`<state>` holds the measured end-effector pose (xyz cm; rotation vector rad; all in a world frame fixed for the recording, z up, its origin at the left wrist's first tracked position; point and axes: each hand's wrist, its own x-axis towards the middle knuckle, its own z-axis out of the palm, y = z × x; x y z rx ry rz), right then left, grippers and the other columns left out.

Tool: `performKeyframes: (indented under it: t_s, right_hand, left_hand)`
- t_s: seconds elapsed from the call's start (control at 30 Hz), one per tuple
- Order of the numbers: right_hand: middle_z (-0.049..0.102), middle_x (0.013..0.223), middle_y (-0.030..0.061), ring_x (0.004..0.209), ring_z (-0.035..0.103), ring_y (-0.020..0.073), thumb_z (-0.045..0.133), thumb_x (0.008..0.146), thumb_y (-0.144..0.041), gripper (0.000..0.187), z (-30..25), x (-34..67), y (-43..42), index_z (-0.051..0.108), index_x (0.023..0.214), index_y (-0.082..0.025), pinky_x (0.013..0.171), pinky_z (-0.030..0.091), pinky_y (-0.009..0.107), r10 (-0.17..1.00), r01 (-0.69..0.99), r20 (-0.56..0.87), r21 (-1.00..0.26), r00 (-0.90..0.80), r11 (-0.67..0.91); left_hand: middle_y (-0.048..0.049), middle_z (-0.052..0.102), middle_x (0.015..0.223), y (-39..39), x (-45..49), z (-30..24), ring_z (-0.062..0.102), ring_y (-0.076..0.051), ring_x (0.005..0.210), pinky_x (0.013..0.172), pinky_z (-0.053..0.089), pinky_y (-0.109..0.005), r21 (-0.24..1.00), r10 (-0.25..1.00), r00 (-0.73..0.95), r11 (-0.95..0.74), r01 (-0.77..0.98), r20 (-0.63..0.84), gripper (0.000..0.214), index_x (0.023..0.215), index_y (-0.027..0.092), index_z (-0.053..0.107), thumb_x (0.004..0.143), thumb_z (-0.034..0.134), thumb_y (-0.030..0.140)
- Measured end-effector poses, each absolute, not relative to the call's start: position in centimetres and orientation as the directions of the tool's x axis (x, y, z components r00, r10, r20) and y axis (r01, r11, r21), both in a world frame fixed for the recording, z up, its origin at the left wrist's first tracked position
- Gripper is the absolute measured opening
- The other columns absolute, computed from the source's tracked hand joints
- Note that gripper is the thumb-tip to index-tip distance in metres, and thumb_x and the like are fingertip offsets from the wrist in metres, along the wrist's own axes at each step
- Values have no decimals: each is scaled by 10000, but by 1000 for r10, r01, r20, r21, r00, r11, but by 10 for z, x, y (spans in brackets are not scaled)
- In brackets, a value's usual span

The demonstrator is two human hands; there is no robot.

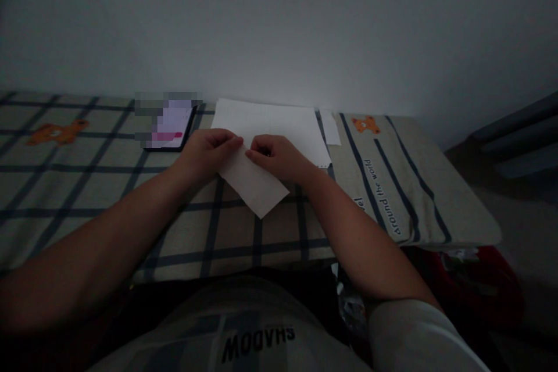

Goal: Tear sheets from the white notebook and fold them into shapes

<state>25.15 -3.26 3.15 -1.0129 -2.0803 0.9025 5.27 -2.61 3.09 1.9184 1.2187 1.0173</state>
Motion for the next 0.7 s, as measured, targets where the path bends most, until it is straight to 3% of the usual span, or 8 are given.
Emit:
performKeyframes:
  t_s: [0.33, 0.53, 0.7]
  right_hand:
    - [463, 647, -43, 610, 396, 110, 562, 892, -448, 316, 31, 252, -32, 522, 705, -196, 584, 292, 276, 855, 370, 195, -839, -481, 399]
    - [549, 741, -8, 699, 464, 136, 535, 924, -541, 383, 26, 247, -33, 591, 794, -185, 629, 342, 285, 866, 334, 201, -864, -458, 377]
    - [508, 719, -13, 696, 445, 138, 501, 941, -500, 361, 30, 246, -33, 535, 749, -196, 640, 341, 292, 847, 353, 196, -845, -493, 401]
  left_hand:
    - [21, 386, 534, -29, 54, 37, 394, -127, 557, 503, 262, -269, 766, 920, 255, -390, 511, 298, 430, 581, 214, 396, 928, 459, 460]
    - [27, 473, 555, -28, 54, 35, 417, -122, 561, 540, 284, -275, 695, 894, 314, -446, 563, 319, 372, 621, 200, 505, 900, 535, 443]
    - [19, 502, 563, -32, 56, 35, 438, -128, 574, 563, 298, -291, 648, 888, 283, -458, 608, 363, 374, 619, 197, 518, 916, 525, 424]
